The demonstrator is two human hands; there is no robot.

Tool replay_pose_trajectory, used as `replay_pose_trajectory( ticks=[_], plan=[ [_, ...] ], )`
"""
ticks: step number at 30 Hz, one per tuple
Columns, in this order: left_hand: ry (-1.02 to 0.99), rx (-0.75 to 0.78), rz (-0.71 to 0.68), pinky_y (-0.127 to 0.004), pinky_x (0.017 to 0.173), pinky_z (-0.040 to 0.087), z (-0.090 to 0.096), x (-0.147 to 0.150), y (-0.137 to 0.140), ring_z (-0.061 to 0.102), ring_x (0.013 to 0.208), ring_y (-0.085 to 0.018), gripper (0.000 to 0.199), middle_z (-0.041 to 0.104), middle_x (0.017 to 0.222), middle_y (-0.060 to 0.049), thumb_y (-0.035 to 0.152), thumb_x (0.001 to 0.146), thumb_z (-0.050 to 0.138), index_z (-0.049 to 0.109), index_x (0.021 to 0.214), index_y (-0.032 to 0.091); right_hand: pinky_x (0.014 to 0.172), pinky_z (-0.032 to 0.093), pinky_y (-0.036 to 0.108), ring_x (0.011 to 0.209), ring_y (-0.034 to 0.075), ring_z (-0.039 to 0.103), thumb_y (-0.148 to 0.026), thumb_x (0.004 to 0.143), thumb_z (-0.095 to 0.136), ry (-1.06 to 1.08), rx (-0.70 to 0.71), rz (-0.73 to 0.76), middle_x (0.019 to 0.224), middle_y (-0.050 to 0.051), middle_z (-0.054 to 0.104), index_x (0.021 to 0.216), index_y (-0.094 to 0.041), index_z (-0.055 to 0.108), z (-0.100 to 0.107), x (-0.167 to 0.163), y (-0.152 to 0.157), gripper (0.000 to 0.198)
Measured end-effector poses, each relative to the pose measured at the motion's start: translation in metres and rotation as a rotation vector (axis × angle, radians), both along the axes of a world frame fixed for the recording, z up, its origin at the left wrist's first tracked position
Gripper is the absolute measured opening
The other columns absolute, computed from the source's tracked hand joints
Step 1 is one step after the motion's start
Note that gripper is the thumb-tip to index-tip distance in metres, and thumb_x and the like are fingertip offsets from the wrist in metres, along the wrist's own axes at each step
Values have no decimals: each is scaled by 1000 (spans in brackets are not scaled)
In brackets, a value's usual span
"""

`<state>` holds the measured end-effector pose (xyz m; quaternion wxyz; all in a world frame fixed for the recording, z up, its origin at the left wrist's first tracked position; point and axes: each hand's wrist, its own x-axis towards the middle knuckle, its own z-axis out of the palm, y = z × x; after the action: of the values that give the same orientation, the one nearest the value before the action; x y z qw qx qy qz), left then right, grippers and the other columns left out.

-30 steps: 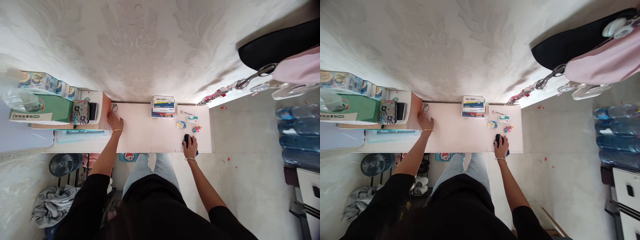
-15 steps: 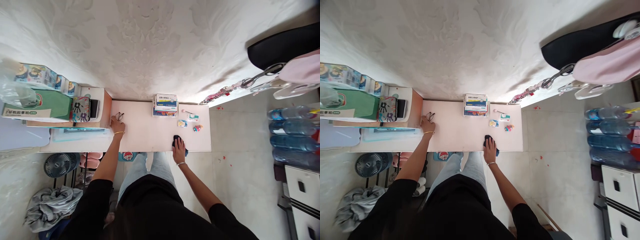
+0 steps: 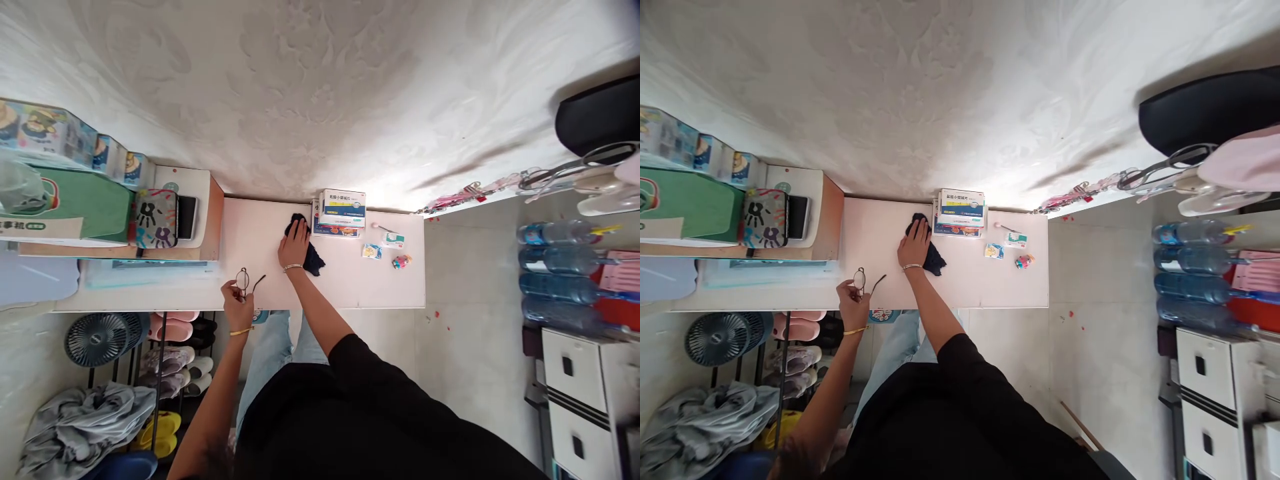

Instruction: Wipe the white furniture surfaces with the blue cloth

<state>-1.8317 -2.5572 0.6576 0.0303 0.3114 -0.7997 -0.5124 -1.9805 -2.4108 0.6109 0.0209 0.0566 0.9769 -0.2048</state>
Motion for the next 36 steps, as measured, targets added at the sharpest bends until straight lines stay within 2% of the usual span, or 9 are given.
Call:
replay_pose_trajectory(
  ticks=[7,11,16,21,24,27,30,33,36],
  plan=[
    [56,116,29,-26,62,41,6,-12,-5,46,61,-14,41,43,73,6,23,74,65,49,111,29,129,16,65,161,36,14,-22,101,28,49,-134,-126,171,25,17,161,4,23,5,-47,-10,66],
    [92,180,89,-25,62,42,-1,-23,-13,49,63,-14,41,43,73,6,24,77,63,48,115,29,131,16,59,161,32,17,-18,100,30,12,-112,116,172,20,20,162,1,26,4,-58,-29,65],
    [116,282,156,-25,61,41,-8,-21,-22,45,61,-13,48,41,74,6,29,77,66,50,122,30,134,14,50,162,28,19,-15,99,33,-5,-102,444,173,15,22,162,-3,29,1,-71,-86,64],
    [118,639,154,-26,51,28,0,-11,-37,28,53,-11,42,27,66,6,32,69,68,64,111,27,134,18,47,160,26,24,-9,97,36,6,-117,600,171,12,28,160,-6,35,-2,-92,-122,63],
    [97,713,110,-28,49,25,10,-3,-45,27,54,-12,41,44,74,0,33,68,62,66,108,29,133,20,46,160,25,26,-6,95,38,3,-133,644,171,11,30,159,-7,38,-5,-96,-119,64],
    [72,801,34,-31,49,26,21,8,-49,26,55,-14,46,64,107,-10,40,70,54,66,115,34,133,21,45,159,24,27,-4,95,39,-35,-149,757,170,11,32,158,-9,41,-7,-76,-102,63],
    [76,936,28,-33,51,33,31,22,-49,31,56,-14,51,67,125,-13,47,73,54,67,120,34,131,26,44,157,23,33,-5,96,41,-109,-176,954,166,8,40,154,-14,49,-7,-25,-78,59],
    [109,1141,103,-32,54,38,41,33,-49,34,57,-11,55,70,119,-12,52,71,65,70,122,31,129,32,45,154,21,39,-7,100,37,-133,-208,1118,162,6,47,151,-18,54,-8,36,-49,54],
    [160,1306,179,-28,55,41,48,39,-50,33,54,-7,68,72,102,-6,59,66,80,70,125,28,127,38,42,150,17,46,-14,105,34,-48,-271,1071,154,4,57,145,-21,60,-13,65,-20,49]
  ],
)
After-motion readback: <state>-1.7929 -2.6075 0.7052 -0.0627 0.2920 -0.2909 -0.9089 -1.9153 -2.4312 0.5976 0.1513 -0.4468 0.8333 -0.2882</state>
